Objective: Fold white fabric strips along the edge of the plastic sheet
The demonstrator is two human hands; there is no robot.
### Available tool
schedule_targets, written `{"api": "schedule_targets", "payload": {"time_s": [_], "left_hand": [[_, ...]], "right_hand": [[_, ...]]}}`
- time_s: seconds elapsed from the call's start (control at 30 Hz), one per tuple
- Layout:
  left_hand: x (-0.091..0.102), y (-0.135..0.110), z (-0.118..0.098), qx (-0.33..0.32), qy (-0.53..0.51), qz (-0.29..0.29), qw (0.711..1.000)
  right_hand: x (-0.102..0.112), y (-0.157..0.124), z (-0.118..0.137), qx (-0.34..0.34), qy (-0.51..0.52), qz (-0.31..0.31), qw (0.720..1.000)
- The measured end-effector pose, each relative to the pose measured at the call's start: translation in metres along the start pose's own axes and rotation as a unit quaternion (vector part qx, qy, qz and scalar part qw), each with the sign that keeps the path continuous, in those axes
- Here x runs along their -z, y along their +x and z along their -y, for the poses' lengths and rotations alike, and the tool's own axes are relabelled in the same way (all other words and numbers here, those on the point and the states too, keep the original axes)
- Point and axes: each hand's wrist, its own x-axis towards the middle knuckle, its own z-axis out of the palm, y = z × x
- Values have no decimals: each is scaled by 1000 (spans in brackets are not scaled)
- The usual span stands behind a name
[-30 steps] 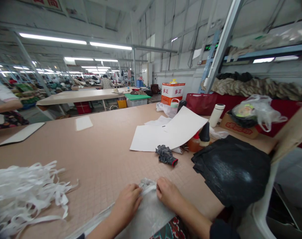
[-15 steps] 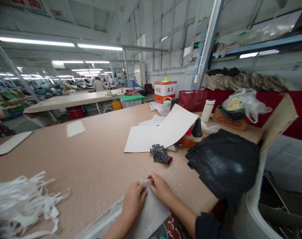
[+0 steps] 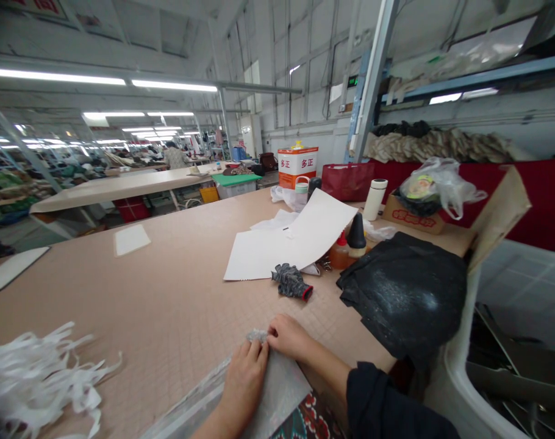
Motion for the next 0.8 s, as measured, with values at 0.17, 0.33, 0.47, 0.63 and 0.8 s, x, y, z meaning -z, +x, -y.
{"api": "schedule_targets", "payload": {"time_s": [0.17, 0.33, 0.47, 0.63, 0.8], "left_hand": [[2, 0, 1, 1, -3, 19, 1000], [6, 2, 1, 8, -13, 32, 999], [7, 4, 1, 12, -18, 37, 999], [8, 4, 0, 18, -26, 40, 999], [8, 4, 1, 38, -58, 59, 996]], "right_hand": [[-2, 5, -3, 4, 0, 24, 1000], [0, 10, -1, -5, -10, 43, 999], [-1, 15, 1, -24, -15, 46, 999], [-7, 14, 1, -39, -12, 29, 999], [-10, 12, 2, -42, -8, -5, 999]]}}
